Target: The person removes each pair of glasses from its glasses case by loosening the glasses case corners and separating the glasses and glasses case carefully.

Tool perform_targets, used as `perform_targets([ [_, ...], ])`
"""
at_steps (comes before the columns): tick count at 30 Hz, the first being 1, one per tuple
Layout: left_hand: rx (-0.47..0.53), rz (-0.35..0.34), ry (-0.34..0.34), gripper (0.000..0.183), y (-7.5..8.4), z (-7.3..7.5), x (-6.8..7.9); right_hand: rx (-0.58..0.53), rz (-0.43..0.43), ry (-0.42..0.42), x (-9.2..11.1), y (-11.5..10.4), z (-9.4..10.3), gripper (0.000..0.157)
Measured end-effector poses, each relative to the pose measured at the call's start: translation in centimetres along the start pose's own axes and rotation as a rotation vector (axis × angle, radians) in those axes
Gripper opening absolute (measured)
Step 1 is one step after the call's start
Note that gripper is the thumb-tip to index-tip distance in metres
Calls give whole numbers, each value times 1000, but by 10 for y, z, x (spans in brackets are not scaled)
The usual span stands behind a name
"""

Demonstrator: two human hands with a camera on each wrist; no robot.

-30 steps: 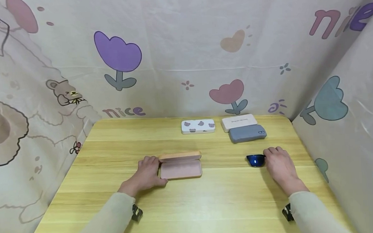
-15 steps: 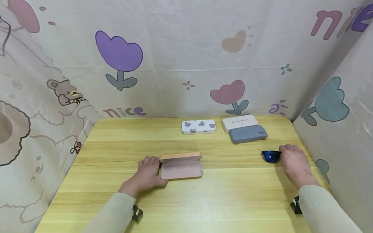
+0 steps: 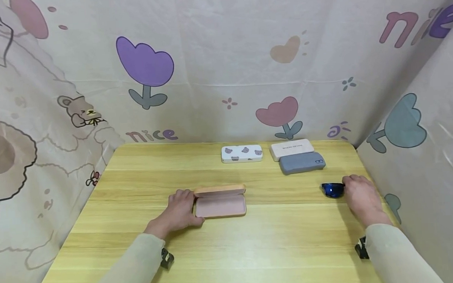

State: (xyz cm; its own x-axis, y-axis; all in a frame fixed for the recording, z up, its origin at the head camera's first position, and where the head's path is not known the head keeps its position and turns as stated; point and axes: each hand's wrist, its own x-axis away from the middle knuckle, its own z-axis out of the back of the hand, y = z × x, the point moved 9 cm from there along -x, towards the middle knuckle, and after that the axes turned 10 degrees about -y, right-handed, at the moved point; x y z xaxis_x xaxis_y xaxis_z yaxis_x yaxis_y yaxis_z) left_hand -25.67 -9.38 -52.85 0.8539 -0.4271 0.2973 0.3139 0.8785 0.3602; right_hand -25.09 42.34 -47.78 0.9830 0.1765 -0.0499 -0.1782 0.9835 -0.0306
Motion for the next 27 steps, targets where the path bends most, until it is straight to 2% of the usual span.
perform_targets([
  [11,10,4,-5,94,0,1,1,1,-12,8,-3,-5,0,12],
  [19,14,4,-4,93,0,1,1,-30,-7,19,2,-8,4,30],
  [23,11,1,-1,91,0,1,1,-46,35,105,3,-28,18,31],
  [27,14,-1,1,91,0,1,2,-78,96,226,-2,-68,31,28],
])
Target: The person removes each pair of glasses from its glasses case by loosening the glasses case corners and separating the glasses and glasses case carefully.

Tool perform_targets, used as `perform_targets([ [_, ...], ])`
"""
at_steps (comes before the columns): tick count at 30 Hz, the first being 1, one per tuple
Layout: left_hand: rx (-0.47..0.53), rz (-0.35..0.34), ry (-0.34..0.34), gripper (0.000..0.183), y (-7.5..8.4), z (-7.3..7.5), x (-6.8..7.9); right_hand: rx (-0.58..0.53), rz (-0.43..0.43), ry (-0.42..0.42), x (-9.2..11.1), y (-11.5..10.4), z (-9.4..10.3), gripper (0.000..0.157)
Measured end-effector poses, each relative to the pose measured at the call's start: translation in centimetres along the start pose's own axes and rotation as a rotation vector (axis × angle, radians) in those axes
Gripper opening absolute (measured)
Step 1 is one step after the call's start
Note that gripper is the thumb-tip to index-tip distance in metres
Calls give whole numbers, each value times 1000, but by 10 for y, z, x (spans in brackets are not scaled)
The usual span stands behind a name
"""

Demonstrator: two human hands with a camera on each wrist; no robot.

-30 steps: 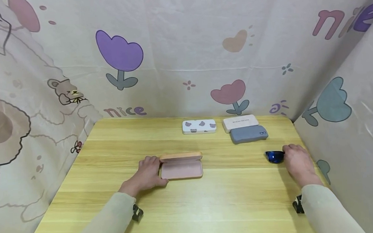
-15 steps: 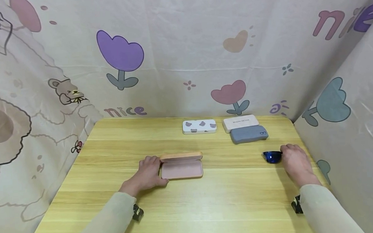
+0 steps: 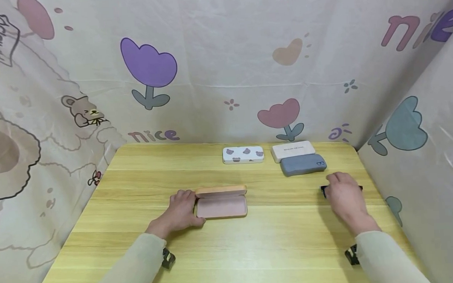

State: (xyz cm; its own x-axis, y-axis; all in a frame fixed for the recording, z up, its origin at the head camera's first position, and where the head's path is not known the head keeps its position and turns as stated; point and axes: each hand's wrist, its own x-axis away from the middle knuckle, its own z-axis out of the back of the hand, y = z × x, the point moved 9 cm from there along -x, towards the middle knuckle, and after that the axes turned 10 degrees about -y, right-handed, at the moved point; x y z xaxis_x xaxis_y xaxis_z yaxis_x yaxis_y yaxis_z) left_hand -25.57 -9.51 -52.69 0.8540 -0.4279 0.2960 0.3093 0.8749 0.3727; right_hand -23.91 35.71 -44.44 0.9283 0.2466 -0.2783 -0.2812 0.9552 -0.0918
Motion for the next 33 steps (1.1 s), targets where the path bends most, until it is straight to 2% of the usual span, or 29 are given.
perform_targets([
  [5,12,8,4,90,-2,0,1,-56,95,78,-17,-72,-10,23],
  [11,16,2,5,89,0,-1,0,-178,107,36,-37,-149,-28,23],
  [16,17,-2,13,90,0,-1,0,-257,139,28,-52,-195,-29,25],
  [23,11,7,8,90,0,0,1,-281,137,-1,-64,-222,-34,25],
  [33,15,9,12,91,1,2,2,-250,101,-10,-68,-228,-38,30],
])
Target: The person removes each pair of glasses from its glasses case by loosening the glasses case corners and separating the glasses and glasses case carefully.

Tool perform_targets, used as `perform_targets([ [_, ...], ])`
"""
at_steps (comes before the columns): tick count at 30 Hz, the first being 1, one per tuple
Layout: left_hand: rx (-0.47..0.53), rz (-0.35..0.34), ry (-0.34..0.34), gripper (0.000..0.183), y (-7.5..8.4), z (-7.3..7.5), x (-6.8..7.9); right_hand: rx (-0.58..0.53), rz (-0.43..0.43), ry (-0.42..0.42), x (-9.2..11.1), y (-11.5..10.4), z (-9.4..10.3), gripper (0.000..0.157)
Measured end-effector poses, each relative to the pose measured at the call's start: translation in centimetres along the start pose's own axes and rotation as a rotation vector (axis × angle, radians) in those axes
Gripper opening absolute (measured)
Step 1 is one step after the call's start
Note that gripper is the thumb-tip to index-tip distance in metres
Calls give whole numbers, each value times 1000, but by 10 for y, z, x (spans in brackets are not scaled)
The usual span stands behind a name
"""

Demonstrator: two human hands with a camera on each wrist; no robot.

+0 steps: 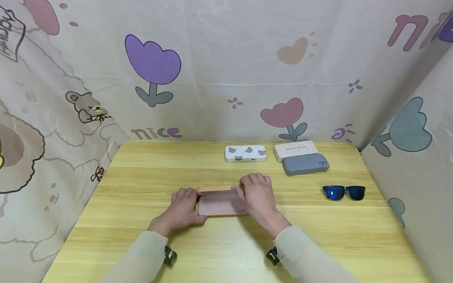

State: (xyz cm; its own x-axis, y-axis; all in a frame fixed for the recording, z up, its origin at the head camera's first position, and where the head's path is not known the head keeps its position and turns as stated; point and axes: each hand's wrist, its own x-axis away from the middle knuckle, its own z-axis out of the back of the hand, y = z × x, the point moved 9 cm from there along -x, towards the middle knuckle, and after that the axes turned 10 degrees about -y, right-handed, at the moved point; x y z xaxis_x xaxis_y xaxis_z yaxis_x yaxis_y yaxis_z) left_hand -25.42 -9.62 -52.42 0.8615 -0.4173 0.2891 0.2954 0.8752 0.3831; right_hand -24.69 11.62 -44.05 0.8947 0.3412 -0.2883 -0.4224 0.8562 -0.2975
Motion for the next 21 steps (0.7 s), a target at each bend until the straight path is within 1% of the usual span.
perform_targets([
  [6,7,-3,-4,91,1,1,0,0,-54,-13,-2,1,-1,34],
  [9,3,-2,-5,91,0,1,0,8,-60,-10,-2,0,-1,37],
  [21,0,-2,-19,94,0,1,-1,86,-12,36,-1,-5,1,41],
])
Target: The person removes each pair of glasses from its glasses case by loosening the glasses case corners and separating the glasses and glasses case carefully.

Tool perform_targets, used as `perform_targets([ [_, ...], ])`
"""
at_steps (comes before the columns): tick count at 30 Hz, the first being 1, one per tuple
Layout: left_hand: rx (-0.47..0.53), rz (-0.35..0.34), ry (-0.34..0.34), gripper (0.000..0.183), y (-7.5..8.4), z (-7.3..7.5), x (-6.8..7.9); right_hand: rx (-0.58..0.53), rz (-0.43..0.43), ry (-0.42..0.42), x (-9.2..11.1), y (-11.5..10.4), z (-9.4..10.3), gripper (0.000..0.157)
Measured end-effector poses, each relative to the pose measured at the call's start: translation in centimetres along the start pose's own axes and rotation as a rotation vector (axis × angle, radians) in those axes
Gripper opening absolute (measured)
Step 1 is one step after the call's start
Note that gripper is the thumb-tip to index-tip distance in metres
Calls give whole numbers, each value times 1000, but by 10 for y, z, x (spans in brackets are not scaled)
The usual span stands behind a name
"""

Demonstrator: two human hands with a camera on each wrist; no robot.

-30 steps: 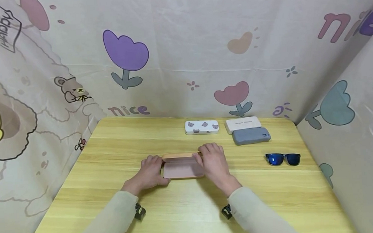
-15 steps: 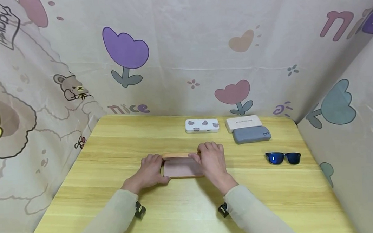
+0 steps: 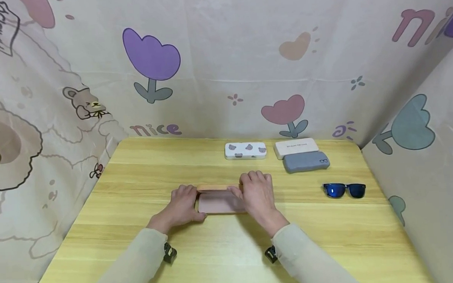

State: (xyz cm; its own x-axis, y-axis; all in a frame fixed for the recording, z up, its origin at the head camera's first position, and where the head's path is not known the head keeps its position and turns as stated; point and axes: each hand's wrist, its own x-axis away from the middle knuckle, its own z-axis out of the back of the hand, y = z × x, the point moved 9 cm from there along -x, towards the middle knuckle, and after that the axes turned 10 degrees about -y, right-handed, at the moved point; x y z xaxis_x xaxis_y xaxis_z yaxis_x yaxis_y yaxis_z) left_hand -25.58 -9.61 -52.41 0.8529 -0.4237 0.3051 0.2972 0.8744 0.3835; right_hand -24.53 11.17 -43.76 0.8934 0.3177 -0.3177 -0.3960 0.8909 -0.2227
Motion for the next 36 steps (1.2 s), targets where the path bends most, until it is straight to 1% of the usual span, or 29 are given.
perform_targets([
  [7,-9,-2,-13,96,1,1,-1,33,3,-5,0,-1,0,41],
  [15,-15,-5,8,96,1,4,-1,56,37,50,2,-4,2,42],
  [23,-26,-1,2,96,1,5,-1,63,10,10,4,-3,-2,43],
  [31,-24,-6,-2,97,1,4,-1,80,26,47,8,-6,-1,43],
  [36,-12,-6,-6,97,1,2,-2,70,14,33,9,-4,-3,43],
])
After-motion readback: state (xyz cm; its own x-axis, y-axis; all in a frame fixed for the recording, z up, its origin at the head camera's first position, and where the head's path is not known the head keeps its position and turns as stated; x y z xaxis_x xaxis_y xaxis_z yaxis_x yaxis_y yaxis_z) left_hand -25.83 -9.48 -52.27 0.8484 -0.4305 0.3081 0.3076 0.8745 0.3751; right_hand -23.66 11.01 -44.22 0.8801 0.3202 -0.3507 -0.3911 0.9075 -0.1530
